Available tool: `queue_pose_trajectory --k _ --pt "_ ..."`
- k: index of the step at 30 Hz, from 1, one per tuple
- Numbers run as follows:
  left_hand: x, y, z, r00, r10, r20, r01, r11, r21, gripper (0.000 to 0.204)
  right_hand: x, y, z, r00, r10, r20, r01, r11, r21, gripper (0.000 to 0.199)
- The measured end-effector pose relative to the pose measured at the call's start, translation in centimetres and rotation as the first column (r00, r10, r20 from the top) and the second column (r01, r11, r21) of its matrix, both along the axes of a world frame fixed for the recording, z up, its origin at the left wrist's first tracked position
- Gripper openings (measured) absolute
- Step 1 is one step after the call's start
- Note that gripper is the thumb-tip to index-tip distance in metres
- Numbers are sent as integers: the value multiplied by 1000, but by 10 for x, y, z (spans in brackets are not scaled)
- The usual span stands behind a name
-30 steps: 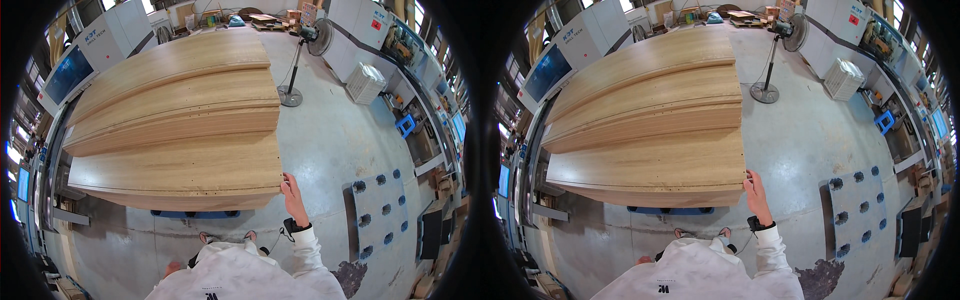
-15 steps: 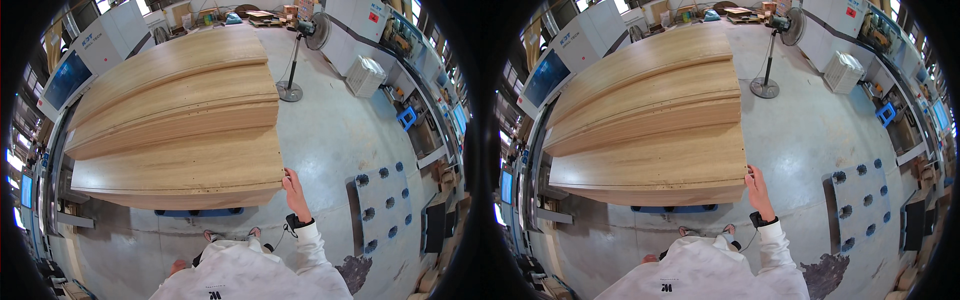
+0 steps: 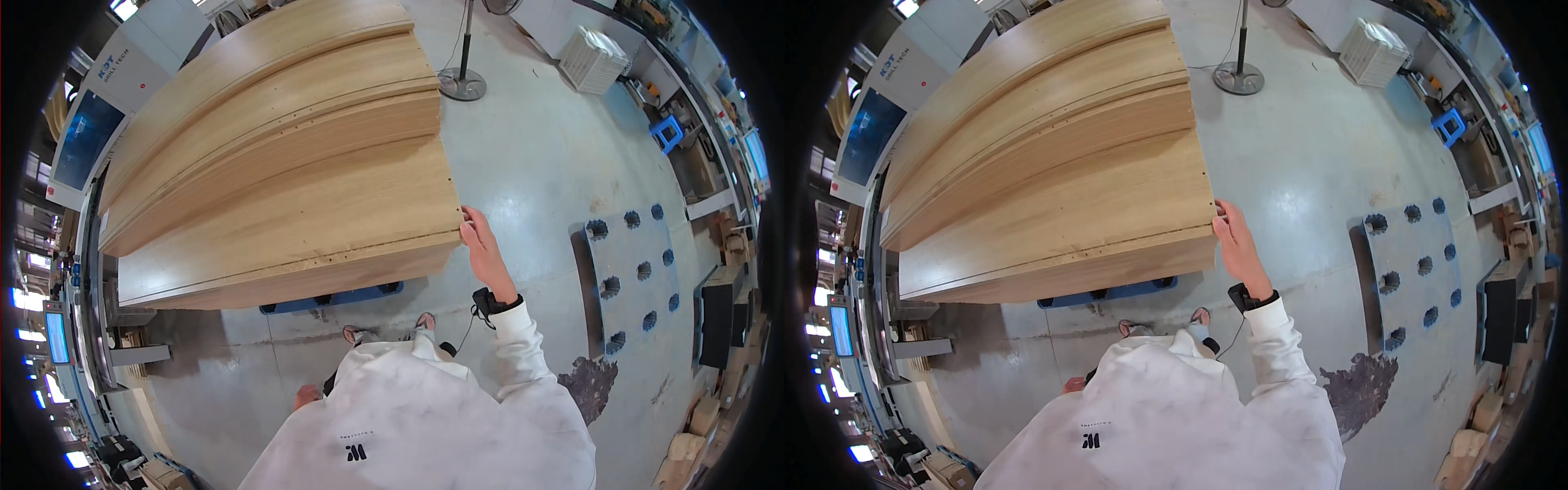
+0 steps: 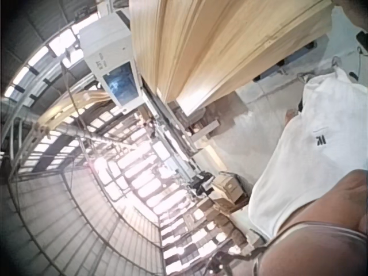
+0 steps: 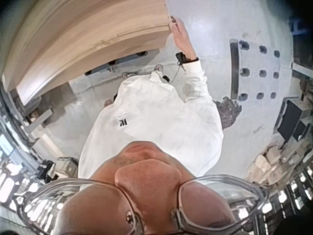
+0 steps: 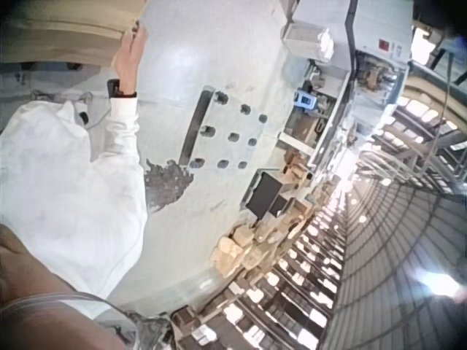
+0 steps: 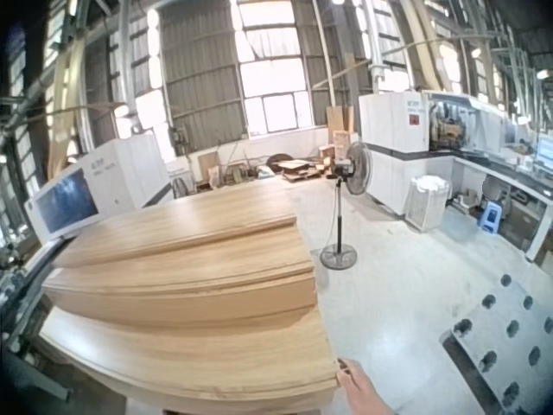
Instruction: Measure wooden furniture panels with a tape measure and use a CNC drill console.
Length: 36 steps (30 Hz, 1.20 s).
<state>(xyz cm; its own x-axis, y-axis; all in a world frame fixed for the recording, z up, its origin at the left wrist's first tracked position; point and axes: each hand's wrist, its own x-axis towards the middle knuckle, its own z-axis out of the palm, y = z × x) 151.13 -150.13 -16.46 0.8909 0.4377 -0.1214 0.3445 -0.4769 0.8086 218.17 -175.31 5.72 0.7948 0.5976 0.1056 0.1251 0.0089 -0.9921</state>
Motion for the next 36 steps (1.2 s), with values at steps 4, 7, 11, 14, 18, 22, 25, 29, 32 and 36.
queue_pose_trajectory --k 4,7,11,14,18,22,25,29,32,36 --pt "-7 6 2 960 137 -244 -118 989 92 16 -1 2 1 999 22 -34 -22 1000 13 50" --pt "23 10 21 844 25 -536 -76 995 -72 32 -1 -4 -6 1000 12 -12 -12 1000 14 51" --pt "-4 13 10 903 9 -430 73 982 173 34 -3 -1 -1 999 23 -29 -22 999 32 50" --pt "-9 13 -2 848 11 -530 126 967 222 35 -2 -3 -1 999 27 -39 -26 999 21 49" --pt "-2 24 -5 808 -97 -581 288 925 246 36 -1 -2 -1 998 29 -51 -28 999 33 49" --pt "-4 25 -1 929 -196 -313 307 881 360 32 0 -2 -3 998 16 -64 -14 999 40 48" --pt "-15 14 2 951 -88 -297 199 907 371 26 0 3 -2 993 40 -112 -36 998 45 49" --pt "42 -6 46 690 382 -615 -608 767 -207 24 0 -5 -11 992 18 -127 -16 1000 23 49" --pt "18 -13 35 643 418 -642 -615 781 -108 29 -4 -1 -3 985 41 -167 -34 998 45 50" --pt "10 -16 11 807 413 -422 -436 899 46 35 -6 3 -4 981 -12 -193 24 998 58 51"
